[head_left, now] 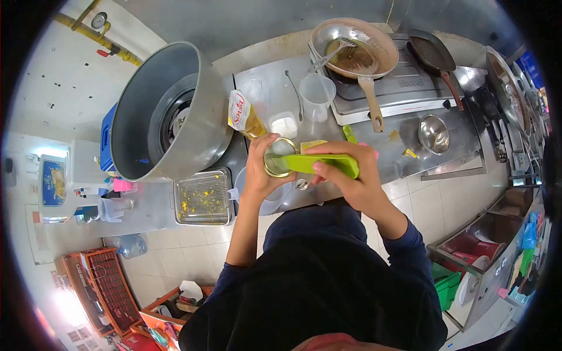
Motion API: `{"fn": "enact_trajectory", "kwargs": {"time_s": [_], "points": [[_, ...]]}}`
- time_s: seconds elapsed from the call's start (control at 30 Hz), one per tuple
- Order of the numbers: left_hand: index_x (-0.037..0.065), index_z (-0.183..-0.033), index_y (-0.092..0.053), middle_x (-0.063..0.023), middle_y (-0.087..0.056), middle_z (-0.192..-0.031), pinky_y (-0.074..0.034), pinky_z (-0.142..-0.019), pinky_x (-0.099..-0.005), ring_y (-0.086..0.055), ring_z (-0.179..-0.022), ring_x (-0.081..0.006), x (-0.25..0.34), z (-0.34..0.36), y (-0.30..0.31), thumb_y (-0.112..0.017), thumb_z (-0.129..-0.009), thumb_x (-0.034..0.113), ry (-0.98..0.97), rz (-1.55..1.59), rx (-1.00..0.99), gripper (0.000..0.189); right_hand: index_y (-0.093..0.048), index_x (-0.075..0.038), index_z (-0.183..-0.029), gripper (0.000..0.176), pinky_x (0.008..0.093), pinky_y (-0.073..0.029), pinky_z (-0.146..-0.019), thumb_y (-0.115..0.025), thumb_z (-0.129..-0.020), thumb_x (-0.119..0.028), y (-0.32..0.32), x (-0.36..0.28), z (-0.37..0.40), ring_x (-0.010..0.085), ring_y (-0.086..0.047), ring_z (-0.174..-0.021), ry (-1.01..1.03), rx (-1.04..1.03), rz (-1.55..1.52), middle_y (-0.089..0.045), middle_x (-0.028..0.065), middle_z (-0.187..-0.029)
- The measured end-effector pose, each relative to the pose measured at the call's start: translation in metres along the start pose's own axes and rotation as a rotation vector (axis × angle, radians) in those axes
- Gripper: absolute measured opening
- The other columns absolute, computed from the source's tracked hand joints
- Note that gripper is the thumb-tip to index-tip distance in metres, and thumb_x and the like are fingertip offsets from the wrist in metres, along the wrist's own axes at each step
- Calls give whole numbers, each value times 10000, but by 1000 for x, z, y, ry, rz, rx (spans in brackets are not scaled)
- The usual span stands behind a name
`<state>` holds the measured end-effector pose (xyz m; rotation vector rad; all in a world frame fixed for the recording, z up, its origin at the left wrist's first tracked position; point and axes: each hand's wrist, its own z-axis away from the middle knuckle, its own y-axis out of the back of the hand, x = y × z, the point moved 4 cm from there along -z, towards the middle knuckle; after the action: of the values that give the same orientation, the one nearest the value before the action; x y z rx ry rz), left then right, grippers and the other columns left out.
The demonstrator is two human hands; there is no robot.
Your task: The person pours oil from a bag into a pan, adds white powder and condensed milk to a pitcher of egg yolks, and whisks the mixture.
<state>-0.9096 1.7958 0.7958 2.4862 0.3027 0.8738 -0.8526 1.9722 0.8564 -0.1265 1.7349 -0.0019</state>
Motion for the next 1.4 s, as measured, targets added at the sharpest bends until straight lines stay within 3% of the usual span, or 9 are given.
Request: {"fn": "enact_trajectory", "kwargs": {"time_s": [0.13,0.53,0.77,0.9,1.0,1.03,1.23,1.33,1.4], "points": [[91,-1204,-369,-122,-494,-1114,-387,-882,-406,-480,-1024,-308,-7,1,-4,-839,-448,130,29,-5,-4,891,-606,46,-996,197,262,-503,-592,-577,-816,-27,19,0,6,172,-631,-691,-43,149,-161,-638,147,-892],[85,-1203,-382,-117,-479,-1130,-385,-905,-398,-464,-1052,-302,-8,-1,-13,-838,-474,144,61,9,-56,862,-605,103,-958,246,287,-503,-596,-558,-812,-89,50,26,13,214,-623,-615,-85,235,-234,-635,177,-787],[68,-1199,-387,-119,-476,-1119,-395,-893,-382,-480,-1035,-285,-19,-1,-10,-826,-498,146,116,-1,-21,831,-584,142,-959,311,320,-502,-578,-542,-798,-121,71,31,28,254,-606,-590,-73,364,-380,-630,216,-842],[48,-1201,-375,-114,-469,-1088,-392,-891,-350,-488,-1012,-255,-33,2,-2,-805,-534,139,234,-21,82,799,-583,142,-975,321,316,-507,-584,-545,-782,-112,99,35,53,256,-607,-591,9,470,-238,-622,228,-899],[42,-1211,-367,-110,-446,-1106,-386,-899,-340,-478,-1023,-235,-42,4,1,-792,-544,125,291,23,136,795,-633,-4,-1025,265,312,-506,-641,-639,-762,-41,95,64,70,242,-622,-731,-34,269,200,-630,146,-884],[42,-1213,-367,-110,-439,-1117,-386,-902,-340,-476,-1028,-231,-45,6,1,-789,-543,120,323,60,163,795,-634,-53,-1047,306,319,-493,-689,-666,-743,-34,91,70,72,222,-618,-790,30,87,615,-627,101,-913],[15,-1184,-400,-123,-460,-1094,-402,-887,-342,-494,-1016,-252,-44,6,-1,-805,-540,110,342,97,170,767,-618,-54,-1076,343,313,-475,-713,-669,-737,-47,74,85,85,215,-617,-790,87,33,743,-624,95,-957],[18,-1185,-401,-125,-460,-1097,-402,-888,-343,-493,-1018,-258,-47,9,-4,-803,-538,104,325,118,173,766,-573,54,-1096,338,327,-486,-722,-599,-794,-95,90,87,89,239,-618,-774,-94,345,178,-614,158,-964],[18,-1184,-401,-124,-461,-1097,-402,-889,-343,-492,-1018,-258,-49,11,-7,-804,-535,106,315,107,161,768,-569,77,-1081,346,332,-487,-728,-583,-805,-130,90,83,81,251,-619,-772,-70,447,-26,-608,174,-974]]}}
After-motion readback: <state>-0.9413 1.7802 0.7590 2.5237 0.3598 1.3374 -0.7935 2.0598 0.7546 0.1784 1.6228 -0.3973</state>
